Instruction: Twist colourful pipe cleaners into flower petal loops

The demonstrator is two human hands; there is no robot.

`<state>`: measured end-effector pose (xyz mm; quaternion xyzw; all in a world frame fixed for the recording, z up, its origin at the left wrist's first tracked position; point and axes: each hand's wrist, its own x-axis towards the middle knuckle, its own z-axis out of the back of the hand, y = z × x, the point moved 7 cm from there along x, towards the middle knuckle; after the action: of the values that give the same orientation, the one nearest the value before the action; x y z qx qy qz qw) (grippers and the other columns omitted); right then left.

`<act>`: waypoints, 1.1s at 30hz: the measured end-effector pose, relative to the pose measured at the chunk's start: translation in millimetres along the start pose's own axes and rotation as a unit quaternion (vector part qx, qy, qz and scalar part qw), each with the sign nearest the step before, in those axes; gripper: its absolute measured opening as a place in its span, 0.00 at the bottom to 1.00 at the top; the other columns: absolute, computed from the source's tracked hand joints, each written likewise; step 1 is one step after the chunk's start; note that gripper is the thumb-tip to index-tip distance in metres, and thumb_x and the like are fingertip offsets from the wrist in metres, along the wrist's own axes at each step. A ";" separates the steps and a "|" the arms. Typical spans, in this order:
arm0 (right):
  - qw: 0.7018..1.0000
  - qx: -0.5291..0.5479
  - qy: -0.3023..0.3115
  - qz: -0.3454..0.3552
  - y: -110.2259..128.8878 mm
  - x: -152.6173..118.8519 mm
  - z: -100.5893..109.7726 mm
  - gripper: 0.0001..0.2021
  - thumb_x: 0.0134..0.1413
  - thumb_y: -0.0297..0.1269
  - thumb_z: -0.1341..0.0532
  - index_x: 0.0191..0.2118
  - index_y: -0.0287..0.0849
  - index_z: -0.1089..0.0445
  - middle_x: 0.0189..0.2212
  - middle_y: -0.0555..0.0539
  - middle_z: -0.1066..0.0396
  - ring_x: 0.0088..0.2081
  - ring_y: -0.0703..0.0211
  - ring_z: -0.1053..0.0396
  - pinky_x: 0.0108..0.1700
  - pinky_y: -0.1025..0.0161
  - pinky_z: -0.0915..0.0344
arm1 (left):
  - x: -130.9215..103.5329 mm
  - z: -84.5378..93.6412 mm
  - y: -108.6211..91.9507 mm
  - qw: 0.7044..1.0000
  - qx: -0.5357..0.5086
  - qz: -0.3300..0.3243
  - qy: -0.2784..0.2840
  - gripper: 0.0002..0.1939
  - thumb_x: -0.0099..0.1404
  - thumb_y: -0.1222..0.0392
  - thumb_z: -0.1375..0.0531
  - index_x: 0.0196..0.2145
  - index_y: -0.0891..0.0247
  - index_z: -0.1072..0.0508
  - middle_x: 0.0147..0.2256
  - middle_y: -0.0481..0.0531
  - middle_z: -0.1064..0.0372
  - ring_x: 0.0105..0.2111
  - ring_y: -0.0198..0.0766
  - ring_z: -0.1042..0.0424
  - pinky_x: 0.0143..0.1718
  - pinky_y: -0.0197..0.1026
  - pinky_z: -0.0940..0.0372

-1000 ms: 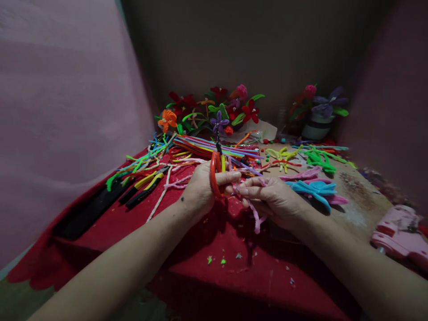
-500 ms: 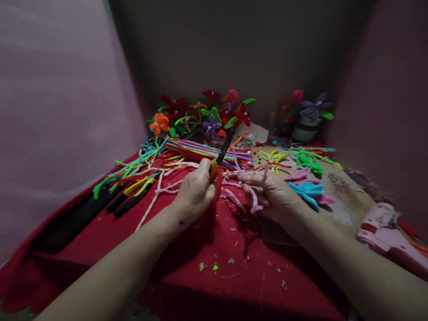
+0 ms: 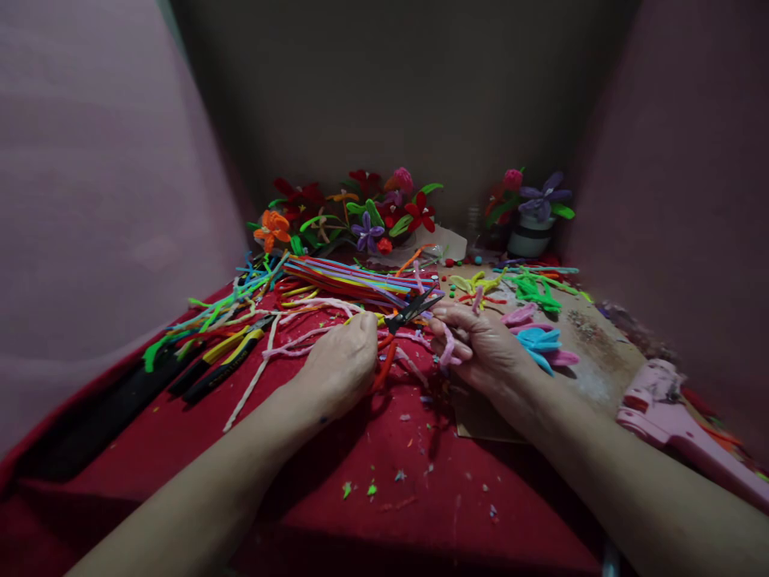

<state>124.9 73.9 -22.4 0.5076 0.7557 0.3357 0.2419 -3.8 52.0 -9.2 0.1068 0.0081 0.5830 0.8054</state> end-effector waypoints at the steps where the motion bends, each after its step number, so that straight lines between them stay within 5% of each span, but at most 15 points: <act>1: 1.000 0.000 0.002 0.002 0.2 0.1 0.0 0.05 0.41 0.24 0.43 0.21 0.36 0.39 0.14 0.54 0.36 0.09 0.78 0.58 0.13 0.74 0.56 | 0.0 -0.1 -0.2 1.000 0.003 -0.001 0.000 0.07 0.63 0.62 0.56 0.36 0.65 0.41 0.32 0.57 0.34 0.31 0.44 0.32 0.28 0.42 0.42; 21: 0.999 -0.048 -0.019 0.008 -0.1 0.8 -0.2 0.04 0.39 0.25 0.41 0.21 0.37 0.38 0.13 0.55 0.37 0.09 0.78 0.56 0.10 0.73 0.61 | -1.8 5.6 -1.2 0.997 0.065 0.034 -0.007 0.11 0.65 0.64 0.58 0.38 0.67 0.39 0.31 0.58 0.35 0.31 0.44 0.30 0.27 0.40 0.39; 25: 0.998 -0.030 -0.047 0.007 0.8 0.7 1.7 0.03 0.37 0.25 0.40 0.21 0.36 0.37 0.13 0.54 0.37 0.09 0.78 0.56 0.11 0.74 0.60 | -2.7 3.1 1.1 0.999 0.023 0.034 -0.018 0.10 0.65 0.61 0.57 0.37 0.66 0.39 0.29 0.57 0.35 0.28 0.43 0.30 0.25 0.38 0.41; 28: 0.997 -0.041 -0.068 0.013 0.4 0.5 5.5 0.05 0.36 0.25 0.39 0.27 0.34 0.33 0.13 0.53 0.36 0.10 0.77 0.54 0.11 0.74 0.60 | -2.5 5.1 6.3 0.991 -0.112 0.047 -0.048 0.07 0.63 0.61 0.53 0.36 0.65 0.39 0.27 0.54 0.35 0.26 0.41 0.31 0.25 0.38 0.42; 30: 0.995 -0.076 -0.057 0.014 -1.9 -0.4 4.5 0.08 0.37 0.27 0.38 0.29 0.34 0.31 0.13 0.53 0.35 0.10 0.76 0.53 0.11 0.74 0.61 | -2.2 9.3 9.6 0.949 -0.300 0.058 -0.075 0.06 0.61 0.59 0.49 0.34 0.64 0.40 0.25 0.51 0.35 0.24 0.38 0.33 0.25 0.37 0.41; 33: 0.992 -0.127 0.005 -0.003 -9.8 -3.7 -4.6 0.09 0.38 0.31 0.36 0.31 0.35 0.31 0.13 0.54 0.35 0.10 0.76 0.54 0.12 0.73 0.60 | -0.8 12.6 6.9 0.796 -0.598 0.061 -0.076 0.09 0.56 0.58 0.42 0.32 0.64 0.38 0.27 0.49 0.33 0.24 0.34 0.33 0.25 0.36 0.38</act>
<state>117.1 66.7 -26.7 0.4686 0.7099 0.4309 0.3014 -8.7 51.2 4.3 -0.3522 -0.4097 0.5095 0.6697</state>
